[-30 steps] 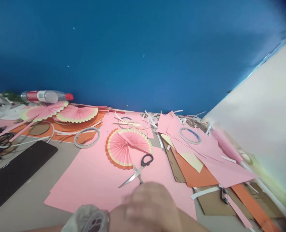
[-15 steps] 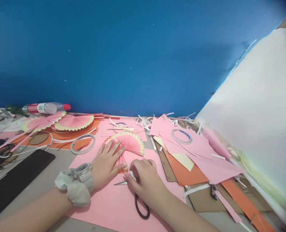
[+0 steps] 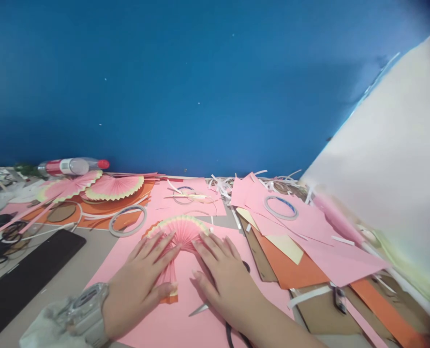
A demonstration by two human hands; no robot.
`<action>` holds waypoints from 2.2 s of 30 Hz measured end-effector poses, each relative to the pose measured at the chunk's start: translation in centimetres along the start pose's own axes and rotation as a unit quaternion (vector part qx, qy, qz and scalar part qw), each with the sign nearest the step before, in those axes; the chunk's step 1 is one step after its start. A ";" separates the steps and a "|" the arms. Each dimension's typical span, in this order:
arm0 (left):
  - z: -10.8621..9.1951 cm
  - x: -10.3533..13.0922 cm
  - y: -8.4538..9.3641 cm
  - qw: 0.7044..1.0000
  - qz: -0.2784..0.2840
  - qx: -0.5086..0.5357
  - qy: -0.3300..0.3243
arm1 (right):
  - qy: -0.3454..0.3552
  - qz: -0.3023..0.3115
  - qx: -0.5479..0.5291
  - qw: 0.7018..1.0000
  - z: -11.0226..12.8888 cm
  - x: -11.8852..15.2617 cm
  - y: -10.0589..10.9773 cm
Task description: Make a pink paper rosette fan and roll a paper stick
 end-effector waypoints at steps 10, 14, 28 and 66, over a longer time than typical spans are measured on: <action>-0.4 0.3 0.1 0.999 -0.037 -0.011 -0.015 | -0.038 0.015 0.024 0.999 -1.0 0.0 0.0; 0.7 0.1 0.1 0.998 -0.046 0.009 0.037 | 0.027 0.043 0.002 0.999 -0.2 -0.2 -0.2; 0.5 -0.1 -0.1 0.997 0.005 0.076 0.032 | 0.114 0.060 -0.006 0.992 0.9 -0.4 -0.4; -1.0 -0.5 0.7 0.987 -0.021 0.156 -0.044 | 0.065 0.031 0.278 0.958 -4.1 -11.1 1.8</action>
Point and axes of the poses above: each hand's wrist, its own x-axis away from the middle knuckle, its own y-axis out of the back of the hand, z = x × y, the point moved 8 cm from there along -x, towards the middle knuckle, and after that the axes turned 14 degrees about y, right-handed, at the moved point
